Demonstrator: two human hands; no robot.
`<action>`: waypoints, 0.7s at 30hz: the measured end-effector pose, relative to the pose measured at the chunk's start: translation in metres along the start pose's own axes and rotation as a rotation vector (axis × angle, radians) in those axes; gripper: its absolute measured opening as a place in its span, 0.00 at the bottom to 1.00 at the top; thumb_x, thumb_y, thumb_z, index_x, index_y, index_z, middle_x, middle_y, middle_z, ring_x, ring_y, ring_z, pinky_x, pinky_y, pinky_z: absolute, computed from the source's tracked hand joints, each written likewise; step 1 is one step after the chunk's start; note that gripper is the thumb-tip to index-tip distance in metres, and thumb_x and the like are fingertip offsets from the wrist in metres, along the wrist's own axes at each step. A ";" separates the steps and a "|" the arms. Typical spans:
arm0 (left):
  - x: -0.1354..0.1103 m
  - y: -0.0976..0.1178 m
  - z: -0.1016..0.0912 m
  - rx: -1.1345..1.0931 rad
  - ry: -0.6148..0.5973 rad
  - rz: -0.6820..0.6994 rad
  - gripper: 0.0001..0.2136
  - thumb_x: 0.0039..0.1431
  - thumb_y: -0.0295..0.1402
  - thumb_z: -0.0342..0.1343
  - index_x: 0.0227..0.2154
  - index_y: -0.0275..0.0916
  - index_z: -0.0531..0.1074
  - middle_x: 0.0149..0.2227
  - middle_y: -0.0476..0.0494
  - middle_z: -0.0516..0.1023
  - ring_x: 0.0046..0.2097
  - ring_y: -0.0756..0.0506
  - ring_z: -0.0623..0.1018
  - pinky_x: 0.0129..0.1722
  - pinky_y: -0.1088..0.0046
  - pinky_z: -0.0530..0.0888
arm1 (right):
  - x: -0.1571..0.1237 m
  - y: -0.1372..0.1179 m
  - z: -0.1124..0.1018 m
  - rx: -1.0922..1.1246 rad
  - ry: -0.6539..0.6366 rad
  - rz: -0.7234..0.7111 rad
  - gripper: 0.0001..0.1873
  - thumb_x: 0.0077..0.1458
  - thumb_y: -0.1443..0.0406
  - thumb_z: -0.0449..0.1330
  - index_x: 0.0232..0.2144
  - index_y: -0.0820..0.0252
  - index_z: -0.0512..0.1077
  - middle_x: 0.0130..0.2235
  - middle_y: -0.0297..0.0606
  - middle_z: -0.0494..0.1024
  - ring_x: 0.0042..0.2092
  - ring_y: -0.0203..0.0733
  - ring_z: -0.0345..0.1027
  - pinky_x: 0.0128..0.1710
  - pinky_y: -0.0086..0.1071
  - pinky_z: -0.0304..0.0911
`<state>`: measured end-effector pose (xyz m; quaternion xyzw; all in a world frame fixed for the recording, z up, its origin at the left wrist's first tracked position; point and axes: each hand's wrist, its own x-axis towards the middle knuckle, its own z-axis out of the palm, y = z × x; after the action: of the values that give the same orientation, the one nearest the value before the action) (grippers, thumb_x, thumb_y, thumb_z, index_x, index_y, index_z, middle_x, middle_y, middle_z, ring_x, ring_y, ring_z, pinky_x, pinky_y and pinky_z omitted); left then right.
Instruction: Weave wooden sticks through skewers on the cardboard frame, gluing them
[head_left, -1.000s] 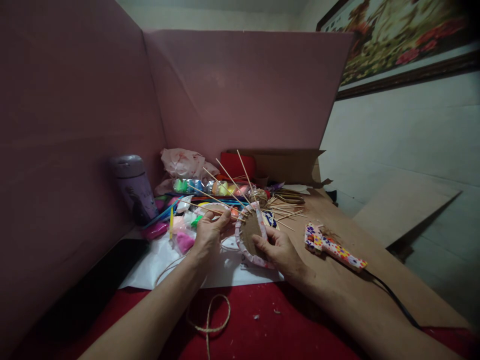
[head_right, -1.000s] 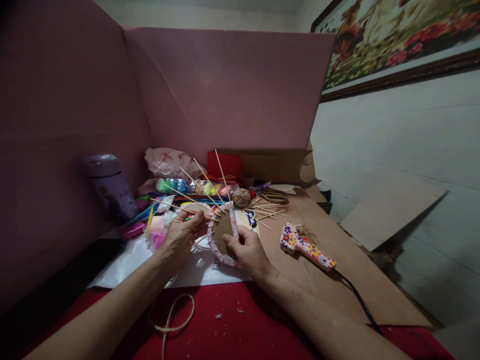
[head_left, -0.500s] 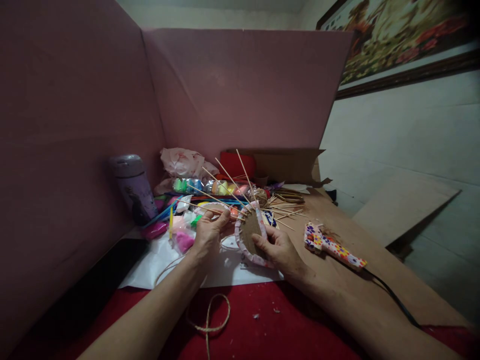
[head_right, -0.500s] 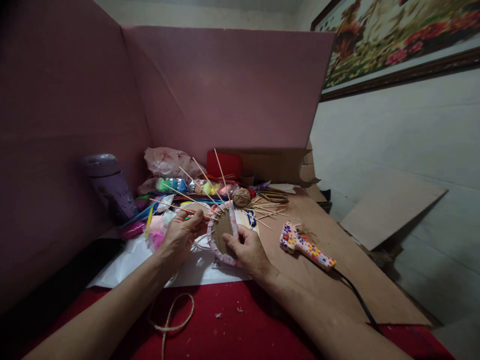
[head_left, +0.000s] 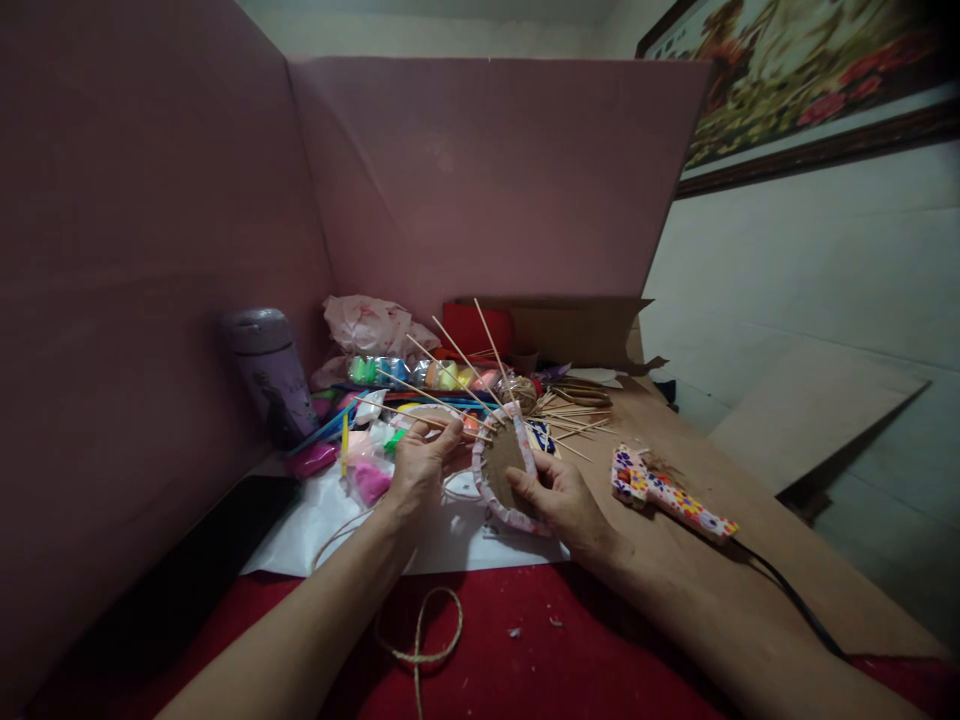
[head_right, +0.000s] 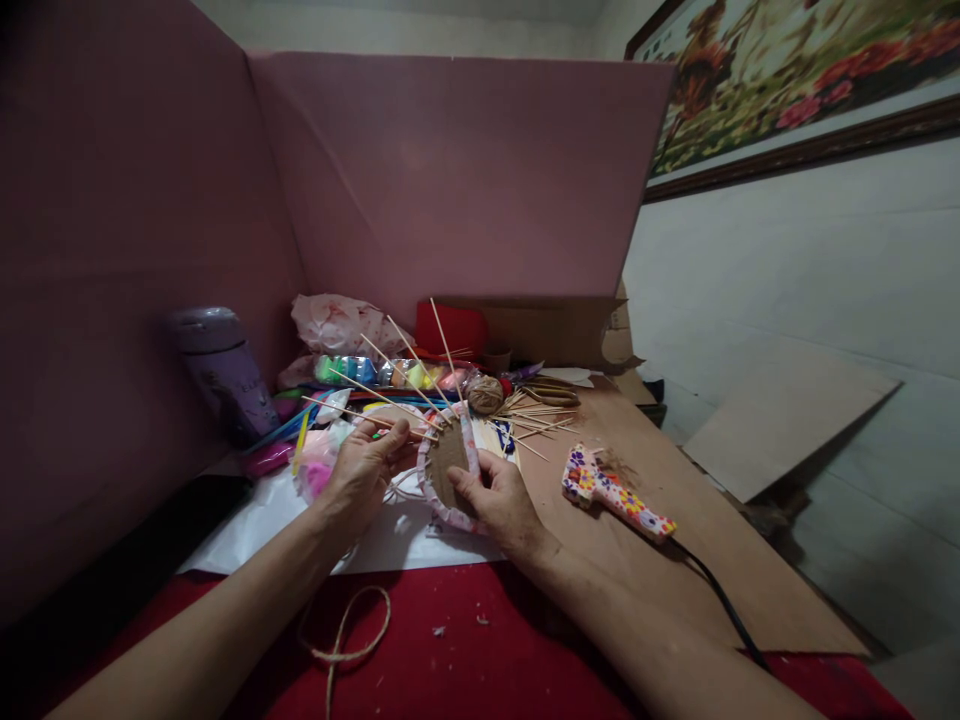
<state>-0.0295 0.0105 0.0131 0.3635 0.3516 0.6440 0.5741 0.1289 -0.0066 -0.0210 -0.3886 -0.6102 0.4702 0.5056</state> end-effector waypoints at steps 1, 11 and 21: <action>0.000 0.000 0.000 0.000 0.000 0.001 0.17 0.33 0.35 0.68 0.23 0.35 0.66 0.22 0.46 0.77 0.24 0.48 0.76 0.27 0.73 0.73 | 0.000 0.000 0.000 0.009 0.000 0.003 0.22 0.43 0.50 0.62 0.32 0.62 0.74 0.29 0.38 0.76 0.32 0.43 0.68 0.31 0.33 0.64; 0.003 -0.002 -0.003 0.005 -0.019 0.000 0.17 0.35 0.36 0.67 0.23 0.36 0.65 0.23 0.46 0.77 0.26 0.47 0.77 0.28 0.72 0.73 | 0.000 -0.002 0.001 0.063 -0.033 0.029 0.21 0.44 0.52 0.62 0.34 0.63 0.73 0.32 0.39 0.76 0.33 0.43 0.68 0.34 0.34 0.63; 0.002 -0.001 -0.003 -0.004 -0.013 -0.002 0.17 0.34 0.36 0.68 0.23 0.36 0.66 0.22 0.46 0.77 0.25 0.48 0.77 0.28 0.72 0.73 | 0.000 0.000 0.000 0.051 -0.014 0.026 0.19 0.44 0.53 0.62 0.33 0.62 0.73 0.31 0.38 0.76 0.32 0.41 0.67 0.32 0.33 0.63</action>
<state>-0.0315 0.0124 0.0107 0.3661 0.3469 0.6419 0.5775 0.1285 -0.0063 -0.0207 -0.3801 -0.5965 0.4948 0.5049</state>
